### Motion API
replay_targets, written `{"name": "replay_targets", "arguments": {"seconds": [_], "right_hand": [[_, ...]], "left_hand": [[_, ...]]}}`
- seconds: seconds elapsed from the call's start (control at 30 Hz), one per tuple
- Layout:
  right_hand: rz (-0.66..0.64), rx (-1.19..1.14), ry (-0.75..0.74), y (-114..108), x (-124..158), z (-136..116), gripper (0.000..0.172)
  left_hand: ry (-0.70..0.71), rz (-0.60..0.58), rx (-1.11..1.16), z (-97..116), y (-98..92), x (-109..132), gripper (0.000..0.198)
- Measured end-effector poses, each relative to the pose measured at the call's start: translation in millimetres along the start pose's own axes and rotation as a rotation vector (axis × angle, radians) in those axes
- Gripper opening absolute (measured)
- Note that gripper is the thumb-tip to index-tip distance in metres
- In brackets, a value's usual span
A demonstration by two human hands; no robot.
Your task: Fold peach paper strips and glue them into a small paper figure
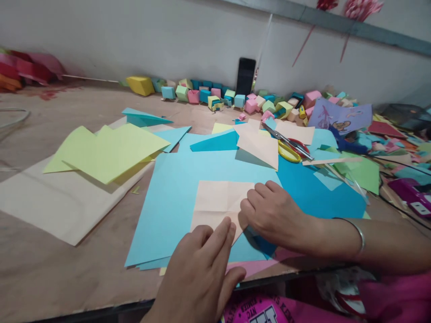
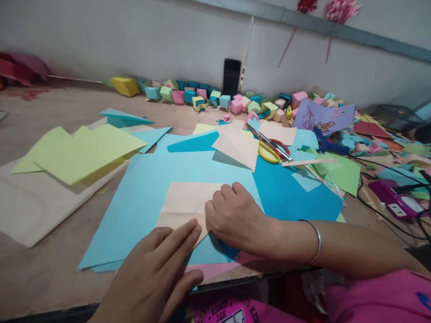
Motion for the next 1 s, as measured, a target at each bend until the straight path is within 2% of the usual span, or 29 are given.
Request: {"name": "replay_targets", "arguments": {"seconds": [0.2,0.33,0.43,0.5,0.6,0.7,0.87,1.0], "right_hand": [[-0.079,0.038,0.064,-3.2,5.6,5.3,0.018],[-0.167,0.071,0.185,-4.5,10.0,12.8,0.019],[-0.147,0.049,0.269,-4.9,8.7,23.8,0.018],[-0.136,-0.090,0.215,-2.2,5.2,31.0,0.015],[-0.201,-0.441,0.072,5.1,1.2,40.5,0.017],[-0.243,-0.683,0.051,9.1,1.4,50.3,0.016],[-0.213,-0.813,0.033,9.0,3.0,57.6,0.028],[-0.203,-0.814,0.053,10.2,2.4,57.5,0.023]], "left_hand": [[0.000,0.010,0.006,0.9,0.2,-0.7,0.055],[-0.003,0.012,0.028,0.5,0.5,-0.9,0.053],[-0.005,0.021,0.044,-0.5,1.1,-0.4,0.051],[-0.008,0.028,0.045,-0.8,1.6,-0.1,0.050],[-0.012,0.025,0.022,-0.4,1.5,0.0,0.048],[-0.006,0.024,-0.002,1.0,-0.9,0.0,0.051],[-0.013,-0.025,-0.041,5.6,-6.2,-1.8,0.062],[-0.051,-0.071,-0.071,14.3,-7.5,-9.1,0.068]]}}
Point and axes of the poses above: each hand's wrist, its own x-axis away from the middle knuckle, its own y-axis out of the palm, z = x × y, the point moved 2 cm from there along -x, towards the middle knuckle, and after that the axes turned 14 degrees about -y, right-handed, at the moved point
